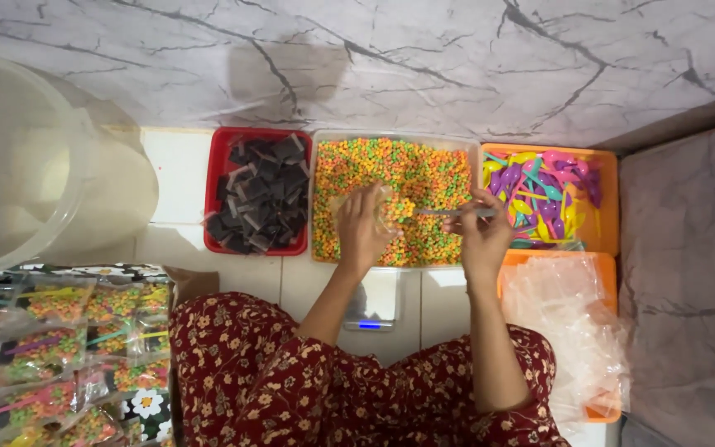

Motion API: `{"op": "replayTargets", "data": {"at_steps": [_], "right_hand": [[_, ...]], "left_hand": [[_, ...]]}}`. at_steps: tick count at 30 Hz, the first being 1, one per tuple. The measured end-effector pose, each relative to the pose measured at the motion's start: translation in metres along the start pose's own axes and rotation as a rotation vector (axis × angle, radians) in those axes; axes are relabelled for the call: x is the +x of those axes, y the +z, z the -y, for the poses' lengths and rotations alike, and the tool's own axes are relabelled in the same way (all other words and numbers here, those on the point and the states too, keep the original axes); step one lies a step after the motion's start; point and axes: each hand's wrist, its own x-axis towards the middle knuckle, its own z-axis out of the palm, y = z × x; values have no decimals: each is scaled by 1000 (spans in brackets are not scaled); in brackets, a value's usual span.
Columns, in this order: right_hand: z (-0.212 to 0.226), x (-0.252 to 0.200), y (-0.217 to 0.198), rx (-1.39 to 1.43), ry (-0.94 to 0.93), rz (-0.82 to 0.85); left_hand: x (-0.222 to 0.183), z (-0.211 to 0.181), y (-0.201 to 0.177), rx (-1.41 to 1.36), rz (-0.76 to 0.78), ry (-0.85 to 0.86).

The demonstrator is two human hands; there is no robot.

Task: Portioning and weighing colorful sprinkles into small plastic bags for packaging.

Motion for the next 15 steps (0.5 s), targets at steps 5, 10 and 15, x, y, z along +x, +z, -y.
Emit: {"op": "replayTargets", "data": {"at_steps": [5, 10, 15], "right_hand": [[57, -30, 26, -508, -341, 185], [56, -38, 11, -614, -512, 151], [22, -30, -27, -475, -494, -109]], "left_hand": [[3, 1, 11, -55, 30, 75], [6, -2, 10, -270, -55, 112], [-1, 4, -5, -815, 128, -234]]}}
